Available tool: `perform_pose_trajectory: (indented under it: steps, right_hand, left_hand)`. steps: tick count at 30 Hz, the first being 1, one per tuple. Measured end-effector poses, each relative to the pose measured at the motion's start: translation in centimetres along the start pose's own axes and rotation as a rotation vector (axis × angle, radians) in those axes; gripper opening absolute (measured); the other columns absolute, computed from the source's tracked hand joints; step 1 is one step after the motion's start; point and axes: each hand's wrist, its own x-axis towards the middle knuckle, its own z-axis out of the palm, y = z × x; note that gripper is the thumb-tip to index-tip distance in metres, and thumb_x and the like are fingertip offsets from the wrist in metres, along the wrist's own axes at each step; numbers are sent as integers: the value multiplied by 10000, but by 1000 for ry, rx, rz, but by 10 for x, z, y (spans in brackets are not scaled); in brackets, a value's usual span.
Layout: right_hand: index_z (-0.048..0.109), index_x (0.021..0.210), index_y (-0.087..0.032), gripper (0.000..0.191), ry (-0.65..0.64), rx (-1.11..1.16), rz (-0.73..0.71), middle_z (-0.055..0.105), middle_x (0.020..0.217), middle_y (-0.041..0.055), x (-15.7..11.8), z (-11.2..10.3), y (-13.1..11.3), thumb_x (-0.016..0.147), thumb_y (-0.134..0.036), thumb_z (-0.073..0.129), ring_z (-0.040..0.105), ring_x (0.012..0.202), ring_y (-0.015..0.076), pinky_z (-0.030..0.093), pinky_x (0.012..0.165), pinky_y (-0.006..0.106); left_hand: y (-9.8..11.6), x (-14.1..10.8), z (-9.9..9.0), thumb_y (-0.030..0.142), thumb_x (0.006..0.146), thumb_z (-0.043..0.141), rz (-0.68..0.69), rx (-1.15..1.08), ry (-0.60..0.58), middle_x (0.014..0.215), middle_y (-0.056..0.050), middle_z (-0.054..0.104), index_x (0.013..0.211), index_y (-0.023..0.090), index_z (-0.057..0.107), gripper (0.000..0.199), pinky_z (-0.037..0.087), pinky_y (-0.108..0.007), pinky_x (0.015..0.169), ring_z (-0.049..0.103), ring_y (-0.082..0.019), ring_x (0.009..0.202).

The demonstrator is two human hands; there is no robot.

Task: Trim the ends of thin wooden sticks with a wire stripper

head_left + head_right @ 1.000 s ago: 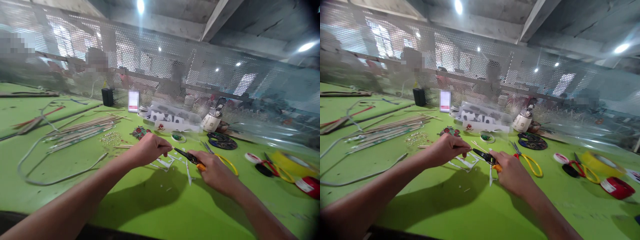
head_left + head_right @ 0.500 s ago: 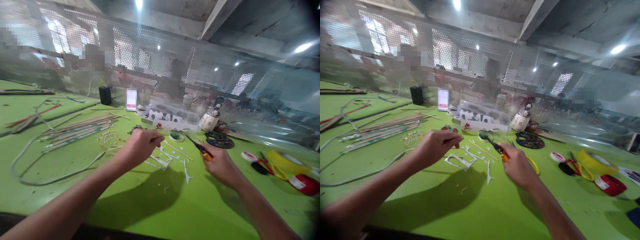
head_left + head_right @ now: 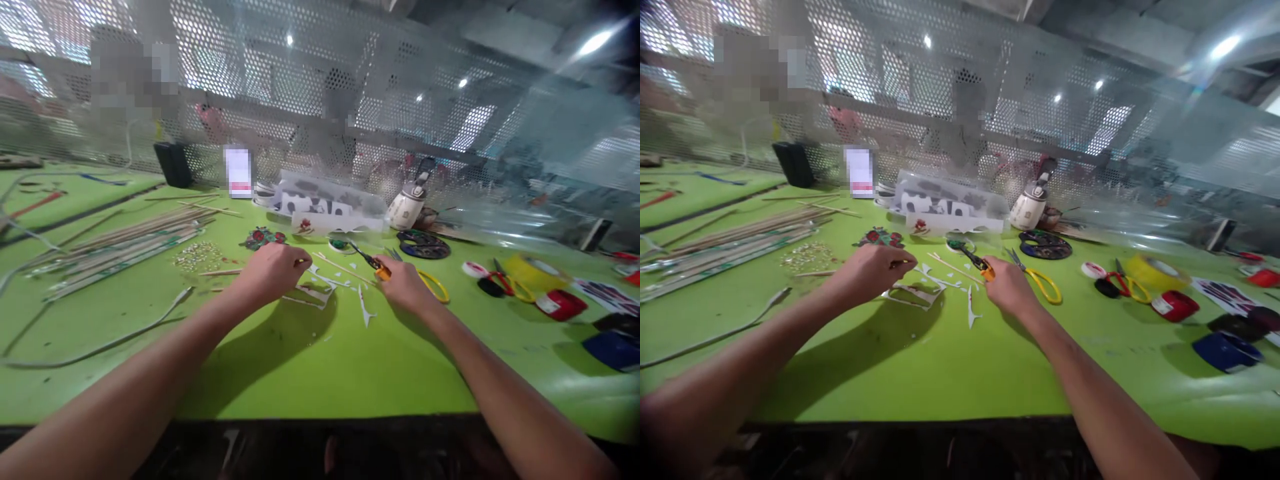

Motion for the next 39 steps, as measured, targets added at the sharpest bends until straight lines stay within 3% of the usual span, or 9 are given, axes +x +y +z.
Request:
perform_pose_trajectory:
  steps: [3, 5, 11, 18, 23, 26, 29, 33, 39]
  right_hand:
    - [665, 1200, -147, 456, 75, 75, -46, 675, 1218, 150, 8, -8, 11, 751, -163, 584, 625, 1123, 284, 455, 1003, 405]
    - [655, 1209, -132, 463, 125, 119, -61, 676, 1208, 151, 11, -16, 17, 755, -199, 591, 626, 1115, 277, 446, 1013, 415]
    - [646, 1172, -130, 445, 288, 271, -85, 710, 996, 100, 16, -36, 31, 766, -313, 639, 662, 932, 246, 503, 912, 418]
    - [524, 1218, -198, 483, 648, 554, -70, 649, 901, 42, 26, -50, 37, 902, -556, 451, 668, 755, 160, 561, 744, 325]
    - [525, 1165, -234, 426, 816, 841, -106, 670, 891, 29, 27, -63, 35, 882, -551, 518, 700, 799, 172, 568, 761, 335]
    - [518, 1210, -236, 424, 777, 735, -137, 689, 997, 57, 28, -66, 37, 892, -516, 516, 696, 911, 189, 559, 804, 343]
    - [528, 1262, -209, 459, 569, 522, -145, 699, 1063, 83, 28, -64, 37, 896, -486, 514, 682, 964, 204, 547, 840, 351]
    - [649, 1173, -181, 427, 342, 391, -150, 732, 940, 67, 26, -54, 29, 805, -397, 632, 687, 877, 225, 539, 837, 374]
    - [703, 1107, -147, 398, 258, 281, -144, 737, 942, 83, 23, -30, 14, 759, -329, 635, 670, 843, 237, 516, 839, 396]
  left_hand:
    - [0, 1, 0, 310, 887, 509, -27, 80, -52, 884, -72, 768, 978, 231, 775, 293, 439, -294, 669, 680, -222, 758]
    - [1, 2, 2, 343, 894, 508, -21, 99, -99, 878, -69, 768, 973, 241, 776, 297, 433, -291, 652, 677, -220, 746]
    - [-1, 4, 3, 375, 911, 489, -26, 152, -117, 896, -90, 762, 1022, 228, 768, 333, 407, -286, 648, 661, -215, 744]
    - [-11, 9, 5, 461, 904, 474, -107, 207, -100, 828, -81, 744, 945, 240, 778, 378, 384, -283, 627, 634, -221, 709]
    - [-28, 16, -6, 503, 889, 455, -249, 234, -80, 932, -73, 743, 1036, 267, 758, 411, 392, -270, 616, 632, -231, 739]
    - [-42, 20, -18, 509, 876, 452, -339, 266, -57, 950, -98, 738, 1058, 237, 751, 443, 385, -282, 605, 626, -256, 753]
    - [-54, 21, -28, 491, 855, 476, -384, 293, -55, 924, -107, 729, 1044, 230, 749, 422, 372, -294, 596, 613, -268, 750]
    - [-59, 19, -35, 442, 827, 519, -397, 291, -56, 911, -98, 718, 974, 234, 752, 345, 364, -290, 597, 598, -245, 754]
    - [-50, 14, -41, 512, 830, 461, -423, 262, 7, 811, -105, 688, 853, 197, 741, 422, 371, -279, 571, 576, -214, 703]
